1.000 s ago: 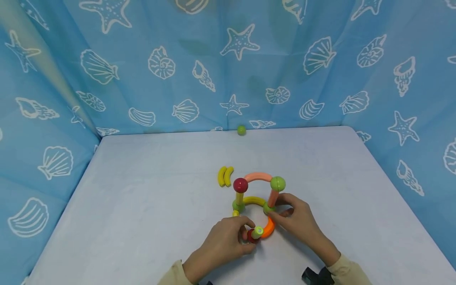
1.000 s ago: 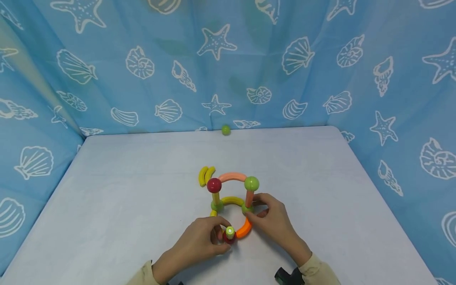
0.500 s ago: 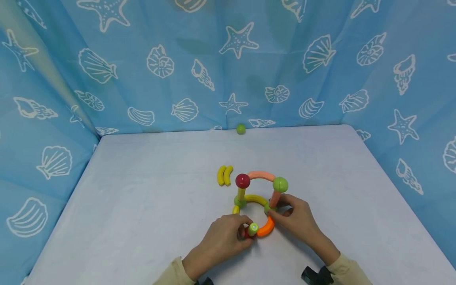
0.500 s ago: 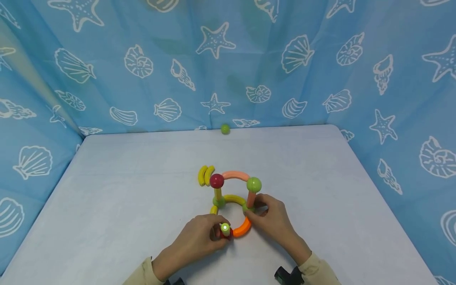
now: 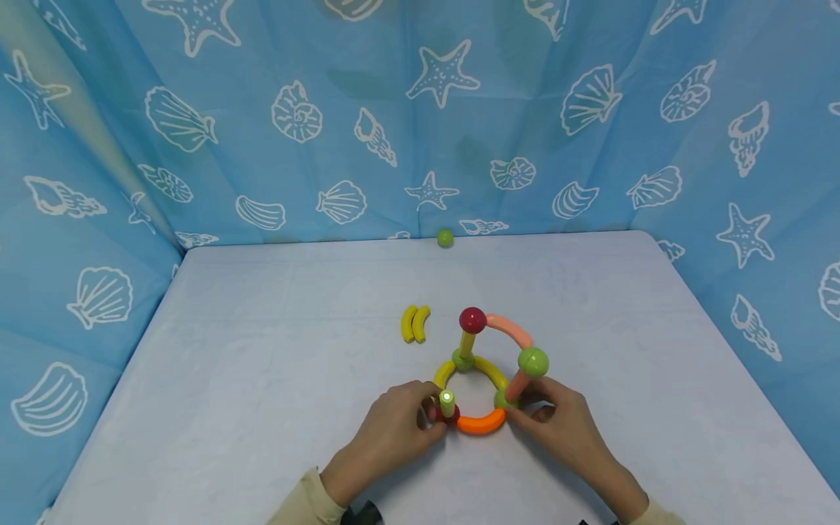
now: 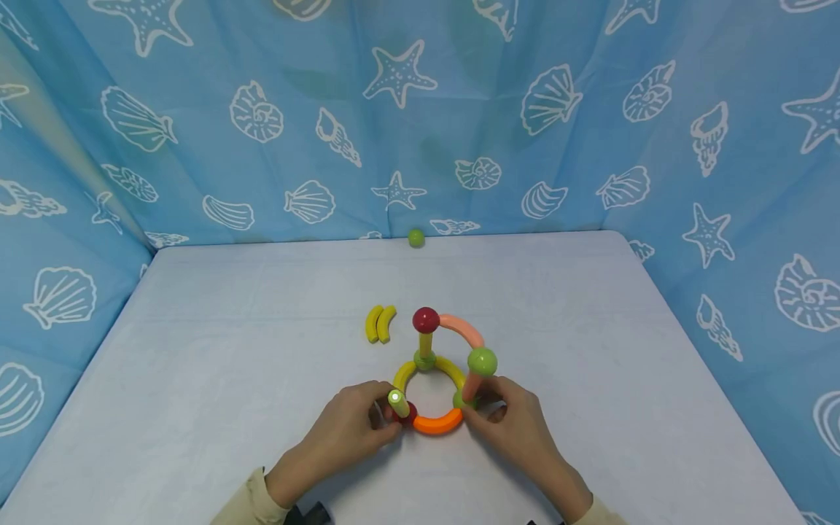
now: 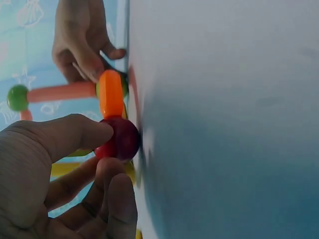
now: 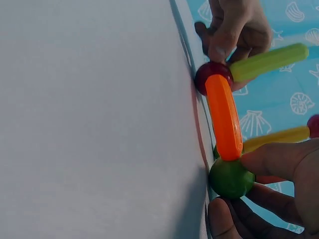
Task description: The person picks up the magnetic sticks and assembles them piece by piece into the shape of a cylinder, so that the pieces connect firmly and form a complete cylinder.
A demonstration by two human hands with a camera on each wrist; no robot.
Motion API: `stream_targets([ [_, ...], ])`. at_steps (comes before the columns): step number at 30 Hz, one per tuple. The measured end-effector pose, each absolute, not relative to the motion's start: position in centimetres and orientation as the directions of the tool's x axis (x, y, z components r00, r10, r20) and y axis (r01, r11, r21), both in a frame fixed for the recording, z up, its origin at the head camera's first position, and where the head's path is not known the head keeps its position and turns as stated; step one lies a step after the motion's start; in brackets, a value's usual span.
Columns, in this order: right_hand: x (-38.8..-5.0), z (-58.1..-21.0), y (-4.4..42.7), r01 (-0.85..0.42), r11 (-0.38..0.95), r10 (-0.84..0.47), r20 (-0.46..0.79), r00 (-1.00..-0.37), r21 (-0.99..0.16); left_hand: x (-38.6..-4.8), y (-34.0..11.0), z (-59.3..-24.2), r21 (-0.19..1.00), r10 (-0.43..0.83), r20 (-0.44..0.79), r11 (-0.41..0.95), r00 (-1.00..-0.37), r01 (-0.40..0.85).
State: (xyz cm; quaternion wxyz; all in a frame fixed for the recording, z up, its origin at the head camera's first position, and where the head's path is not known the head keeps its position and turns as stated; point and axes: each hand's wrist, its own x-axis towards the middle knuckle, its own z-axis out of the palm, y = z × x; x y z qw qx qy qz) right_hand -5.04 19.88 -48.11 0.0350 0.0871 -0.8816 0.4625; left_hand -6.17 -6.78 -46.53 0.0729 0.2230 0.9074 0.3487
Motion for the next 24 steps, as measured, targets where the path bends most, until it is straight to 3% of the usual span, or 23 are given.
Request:
stream_targets([
  [12,-3.1,-47.9,18.8,-0.095,0.48,-0.127,0.039,-0.991,-0.872,-7.4,-7.7,-46.6,0.676,0.407,0.029,0.665,-0.913,0.318],
  [24,-2.5,-48.1,18.4,-0.117,0.427,-0.144,0.06,-0.988,-0.896,-8.2,-7.5,-46.5,0.665,0.429,0.029,0.666,-0.903,0.338],
])
